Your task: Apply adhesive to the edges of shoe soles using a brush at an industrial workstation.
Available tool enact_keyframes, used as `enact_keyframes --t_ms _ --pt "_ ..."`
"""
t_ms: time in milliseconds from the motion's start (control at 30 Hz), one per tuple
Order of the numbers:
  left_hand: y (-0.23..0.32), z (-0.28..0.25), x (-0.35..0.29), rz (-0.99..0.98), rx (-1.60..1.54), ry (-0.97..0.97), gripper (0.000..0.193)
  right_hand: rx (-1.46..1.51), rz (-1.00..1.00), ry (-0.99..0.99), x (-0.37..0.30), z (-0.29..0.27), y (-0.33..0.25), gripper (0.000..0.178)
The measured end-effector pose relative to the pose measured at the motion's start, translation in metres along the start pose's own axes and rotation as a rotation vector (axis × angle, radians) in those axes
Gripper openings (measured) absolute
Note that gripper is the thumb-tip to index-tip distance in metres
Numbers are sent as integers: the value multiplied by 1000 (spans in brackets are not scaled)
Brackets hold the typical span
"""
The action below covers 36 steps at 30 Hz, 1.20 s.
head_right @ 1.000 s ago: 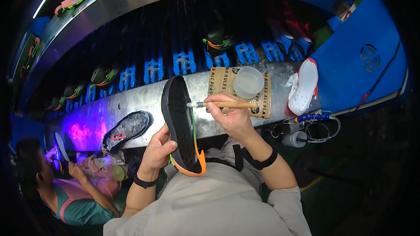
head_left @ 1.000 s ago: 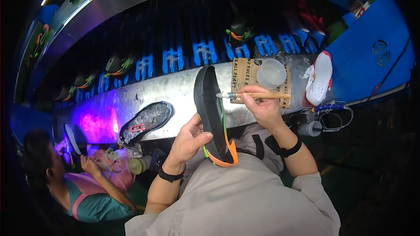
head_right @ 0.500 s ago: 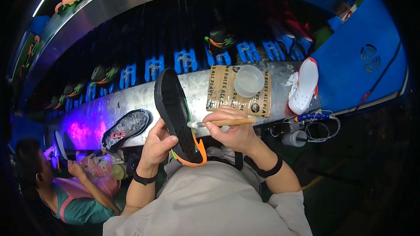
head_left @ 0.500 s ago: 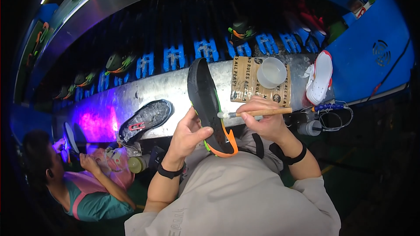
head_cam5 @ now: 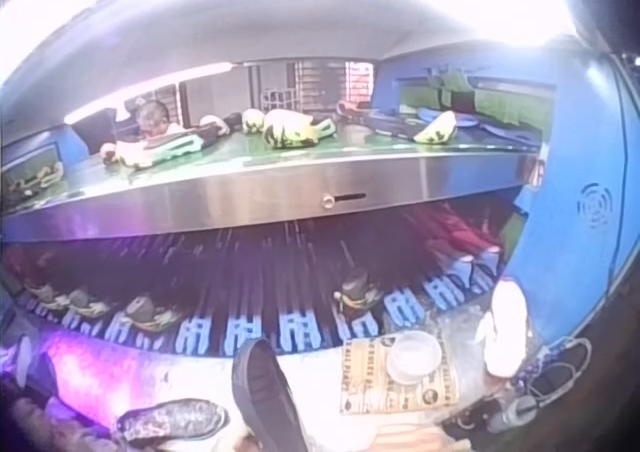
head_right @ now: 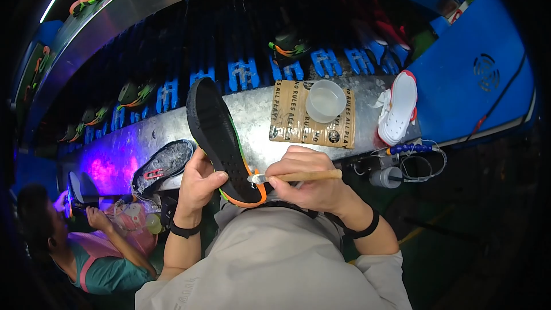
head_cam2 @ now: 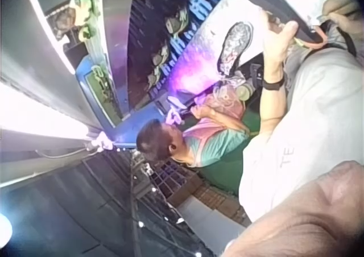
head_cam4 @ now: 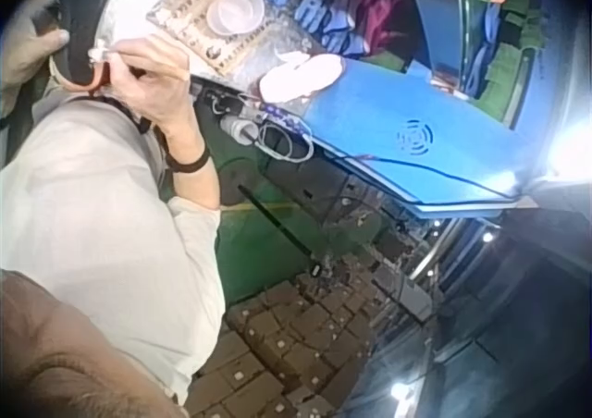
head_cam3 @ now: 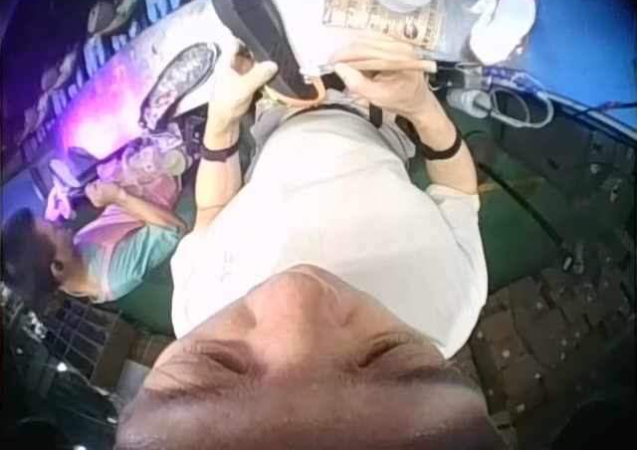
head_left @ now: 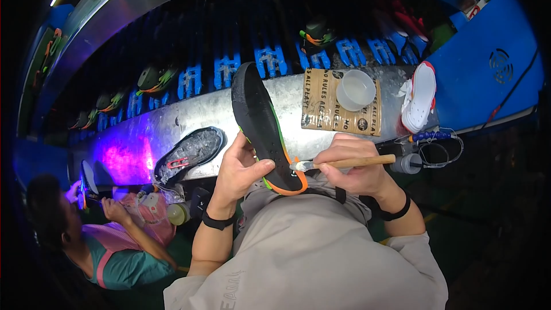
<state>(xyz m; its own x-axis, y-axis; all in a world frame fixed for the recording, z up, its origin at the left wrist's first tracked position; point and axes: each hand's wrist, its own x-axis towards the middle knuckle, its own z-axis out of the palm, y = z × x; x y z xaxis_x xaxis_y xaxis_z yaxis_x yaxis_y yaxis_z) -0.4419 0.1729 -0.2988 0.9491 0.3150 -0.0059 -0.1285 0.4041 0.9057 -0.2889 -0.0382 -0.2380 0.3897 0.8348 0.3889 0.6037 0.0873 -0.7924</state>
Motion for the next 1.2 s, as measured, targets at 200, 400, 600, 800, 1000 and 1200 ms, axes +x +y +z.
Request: enact_keyframes --t_ms 200,400,600,800,1000,1200 --pt "9 -8 -4 -62 -48 -21 63 21 11 -43 -3 1 12 6" --pt "7 -9 -15 138 238 20 64 -25 77 8 -13 6 9 5" --pt "23 5 -17 361 685 -3 101 -75 195 161 -24 24 -2 5" --pt "30 20 -32 415 1481 -172 88 -31 291 293 -34 43 -7 8" --pt "-12 6 -26 644 849 28 78 182 401 382 -41 49 -7 10" --pt "15 15 -28 641 1208 48 94 251 379 378 -44 42 8 14"
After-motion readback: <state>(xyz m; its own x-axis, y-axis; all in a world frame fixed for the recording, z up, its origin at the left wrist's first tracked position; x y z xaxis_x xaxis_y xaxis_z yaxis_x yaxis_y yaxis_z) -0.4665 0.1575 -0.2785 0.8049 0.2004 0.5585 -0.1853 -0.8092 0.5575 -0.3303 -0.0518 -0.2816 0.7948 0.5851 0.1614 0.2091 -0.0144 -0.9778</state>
